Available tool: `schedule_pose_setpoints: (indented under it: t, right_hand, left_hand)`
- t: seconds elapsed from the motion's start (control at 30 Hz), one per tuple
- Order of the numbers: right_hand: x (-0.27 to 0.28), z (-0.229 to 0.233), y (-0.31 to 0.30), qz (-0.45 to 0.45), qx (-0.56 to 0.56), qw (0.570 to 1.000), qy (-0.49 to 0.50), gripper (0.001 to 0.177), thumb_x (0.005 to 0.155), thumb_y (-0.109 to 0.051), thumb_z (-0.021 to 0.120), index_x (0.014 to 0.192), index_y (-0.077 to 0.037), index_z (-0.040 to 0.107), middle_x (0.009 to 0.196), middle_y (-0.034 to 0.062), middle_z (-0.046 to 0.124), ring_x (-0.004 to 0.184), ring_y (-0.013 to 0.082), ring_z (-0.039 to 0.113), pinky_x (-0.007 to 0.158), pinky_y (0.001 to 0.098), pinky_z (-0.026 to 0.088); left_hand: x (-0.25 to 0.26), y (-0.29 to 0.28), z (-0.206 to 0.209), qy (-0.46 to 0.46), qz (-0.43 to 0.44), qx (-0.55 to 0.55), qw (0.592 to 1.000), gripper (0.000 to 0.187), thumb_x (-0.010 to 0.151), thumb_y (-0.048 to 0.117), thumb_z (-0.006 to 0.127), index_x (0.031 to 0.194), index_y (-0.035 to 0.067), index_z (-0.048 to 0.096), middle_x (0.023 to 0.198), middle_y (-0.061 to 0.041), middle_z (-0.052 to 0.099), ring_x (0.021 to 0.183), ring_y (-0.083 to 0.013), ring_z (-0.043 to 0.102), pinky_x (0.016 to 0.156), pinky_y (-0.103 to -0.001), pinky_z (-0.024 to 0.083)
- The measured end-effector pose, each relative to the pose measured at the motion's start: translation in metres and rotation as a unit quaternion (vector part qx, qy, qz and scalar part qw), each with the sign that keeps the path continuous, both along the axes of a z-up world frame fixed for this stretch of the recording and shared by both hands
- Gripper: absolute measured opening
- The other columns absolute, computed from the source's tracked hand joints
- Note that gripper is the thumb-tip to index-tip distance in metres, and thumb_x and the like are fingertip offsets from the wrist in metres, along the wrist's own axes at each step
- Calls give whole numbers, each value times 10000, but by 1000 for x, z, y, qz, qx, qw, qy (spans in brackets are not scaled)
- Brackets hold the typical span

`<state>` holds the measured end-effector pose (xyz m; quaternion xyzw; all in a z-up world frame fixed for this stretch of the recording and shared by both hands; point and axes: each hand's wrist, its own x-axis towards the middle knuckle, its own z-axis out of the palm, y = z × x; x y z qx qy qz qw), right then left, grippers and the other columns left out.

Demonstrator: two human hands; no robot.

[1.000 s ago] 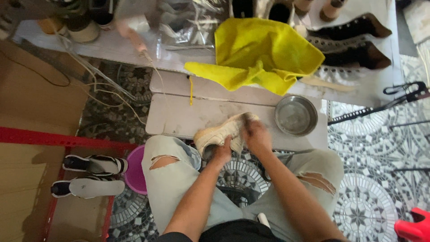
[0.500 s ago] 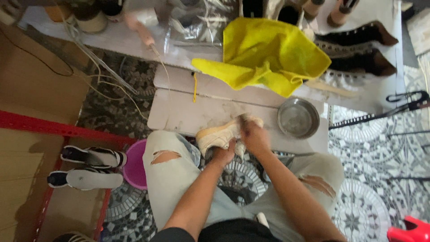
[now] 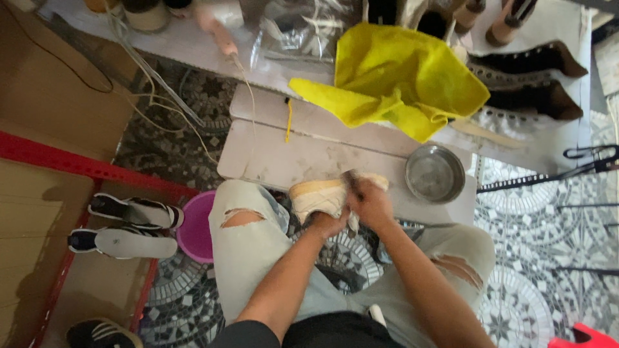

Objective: The person scrubs a white sneaker with a brush, repeatedly dipping the brush into a metal bowl of water. They clean the upper, sides, and sole of the shoe while seated at a workbench.

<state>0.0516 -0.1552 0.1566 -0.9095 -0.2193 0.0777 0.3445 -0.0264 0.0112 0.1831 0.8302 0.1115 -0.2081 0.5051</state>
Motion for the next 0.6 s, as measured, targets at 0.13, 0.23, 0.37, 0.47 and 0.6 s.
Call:
schedule_pose_setpoints:
  t: [0.13,0.23,0.37,0.47,0.6]
  right_hand:
    - [8,11,-10,54,-12,998,-13,345,949,-318,744,1053,9,770,1020,303,743,994,567,747,800,633,591]
    - [11,14,-13,-56,-113,992,-29,417,1050,-425,703,1201,-43,775,1051,204,743,956,418,789,790,500,627]
    - [10,10,-19,-2,-94,996,6,511,1038,-446,685,1352,-50,758,1254,255,719,1154,499,741,913,600,616]
    - [22,-8,-19,-23,-44,999,-3,387,991,-407,730,1146,-52,736,1181,253,697,1096,506,725,866,579,602]
    - [12,-3,-48,41,71,994,77,268,1002,-338,793,926,-84,756,904,137,716,815,325,717,729,436,555]
  left_hand:
    - [-5,-6,-51,12,-41,28,999,921,1097,705,302,1748,62,407,1810,-218,382,1665,-427,369,1413,-609,184]
    - [6,-10,-33,-19,-42,26,999,874,1079,664,423,1675,31,519,1740,-264,460,1604,-446,448,1374,-639,248]
    - [8,-9,-18,109,-72,22,991,1033,1035,758,380,1774,37,327,1831,-220,324,1701,-389,287,1408,-585,195]
    - [20,-7,42,144,-86,34,985,1000,1064,718,333,1779,20,295,1831,-246,308,1711,-393,263,1407,-590,194]
    - [9,-8,-6,150,-36,1,988,1046,1063,785,327,1783,27,297,1834,-270,277,1710,-410,257,1406,-578,193]
